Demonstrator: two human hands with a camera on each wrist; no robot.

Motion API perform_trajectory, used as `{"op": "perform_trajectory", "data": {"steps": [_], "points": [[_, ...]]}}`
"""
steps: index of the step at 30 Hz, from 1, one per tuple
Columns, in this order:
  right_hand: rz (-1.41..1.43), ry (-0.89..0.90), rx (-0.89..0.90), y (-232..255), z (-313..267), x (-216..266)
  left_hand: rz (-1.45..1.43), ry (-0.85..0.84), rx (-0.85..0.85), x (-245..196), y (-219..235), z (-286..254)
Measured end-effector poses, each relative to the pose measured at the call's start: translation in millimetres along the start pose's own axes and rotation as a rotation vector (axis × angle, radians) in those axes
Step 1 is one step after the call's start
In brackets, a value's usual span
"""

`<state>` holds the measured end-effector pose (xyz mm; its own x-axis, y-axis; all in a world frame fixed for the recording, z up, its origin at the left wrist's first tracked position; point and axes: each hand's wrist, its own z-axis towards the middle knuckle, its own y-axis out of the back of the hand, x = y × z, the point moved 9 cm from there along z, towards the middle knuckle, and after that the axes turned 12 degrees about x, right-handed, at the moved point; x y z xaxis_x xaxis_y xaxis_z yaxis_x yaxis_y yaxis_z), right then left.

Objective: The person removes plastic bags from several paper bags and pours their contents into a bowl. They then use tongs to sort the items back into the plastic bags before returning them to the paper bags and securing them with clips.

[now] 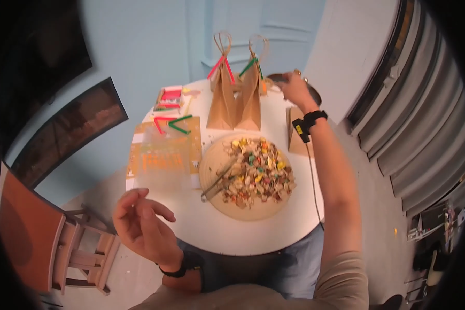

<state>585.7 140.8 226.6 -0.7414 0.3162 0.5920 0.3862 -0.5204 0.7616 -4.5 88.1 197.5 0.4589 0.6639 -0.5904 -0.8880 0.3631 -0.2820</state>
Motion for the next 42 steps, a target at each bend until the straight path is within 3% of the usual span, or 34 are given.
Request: {"op": "perform_trajectory", "data": {"steps": [3, 6, 8, 10, 12, 14, 16, 18, 20, 22, 23, 26, 29, 31, 33, 36, 38, 40, 42], "points": [[0.017, 0.126, -0.071, 44, -79, 62, -0.019, 0.066, -0.025, -4, -1, -3], [0.100, 0.307, -0.125, 67, -206, 126, 0.018, 0.021, -0.032, -7, 3, -6], [0.009, 0.385, -0.098, 70, -298, 155, 0.020, 0.009, -0.041, -13, -2, -6], [-0.055, 0.550, 0.224, 54, -380, 183, 0.052, -0.028, -0.032, -20, -8, -4], [0.213, 0.768, 0.654, 17, -436, 195, 0.034, -0.064, 0.004, -24, -15, -6], [0.110, 0.737, 1.165, -46, -490, 183, 0.041, -0.058, 0.024, -28, -19, -10], [-0.032, 0.558, 1.266, -104, -529, 132, 0.041, -0.065, 0.047, -35, -23, -14], [-0.333, 0.391, 1.249, -168, -549, 77, 0.026, -0.123, 0.092, -42, -34, -17], [-0.417, 0.467, 0.996, -223, -573, 35, 0.049, -0.141, 0.121, -47, -39, -22], [-0.442, 0.399, 0.923, -275, -598, -5, 0.027, -0.139, 0.139, -51, -42, -24], [-0.454, 0.369, 0.883, -295, -602, -20, -0.005, -0.127, 0.143, -53, -44, -26], [-0.501, 0.323, 1.014, -347, -614, -49, 0.007, -0.104, 0.164, -54, -40, -27], [-0.405, 0.407, 0.936, -344, -611, -45, 0.068, -0.117, 0.162, -47, -28, -23], [-0.352, 0.509, 0.976, -328, -608, -33, 0.098, -0.123, 0.138, -43, -23, -20], [-0.236, 0.622, 1.038, -282, -590, 14, 0.111, -0.111, 0.116, -40, -19, -18], [-0.122, 0.293, 1.455, -189, -531, 101, 0.096, -0.084, 0.101, -35, -14, -15], [0.083, 0.391, 1.300, -142, -488, 126, 0.068, -0.063, 0.079, -33, -15, -14], [0.022, 0.308, 1.017, -94, -433, 138, 0.045, -0.042, 0.071, -33, -16, -14], [-0.017, 0.280, 0.598, -52, -388, 147, 0.035, -0.032, 0.080, -34, -14, -15]]}}
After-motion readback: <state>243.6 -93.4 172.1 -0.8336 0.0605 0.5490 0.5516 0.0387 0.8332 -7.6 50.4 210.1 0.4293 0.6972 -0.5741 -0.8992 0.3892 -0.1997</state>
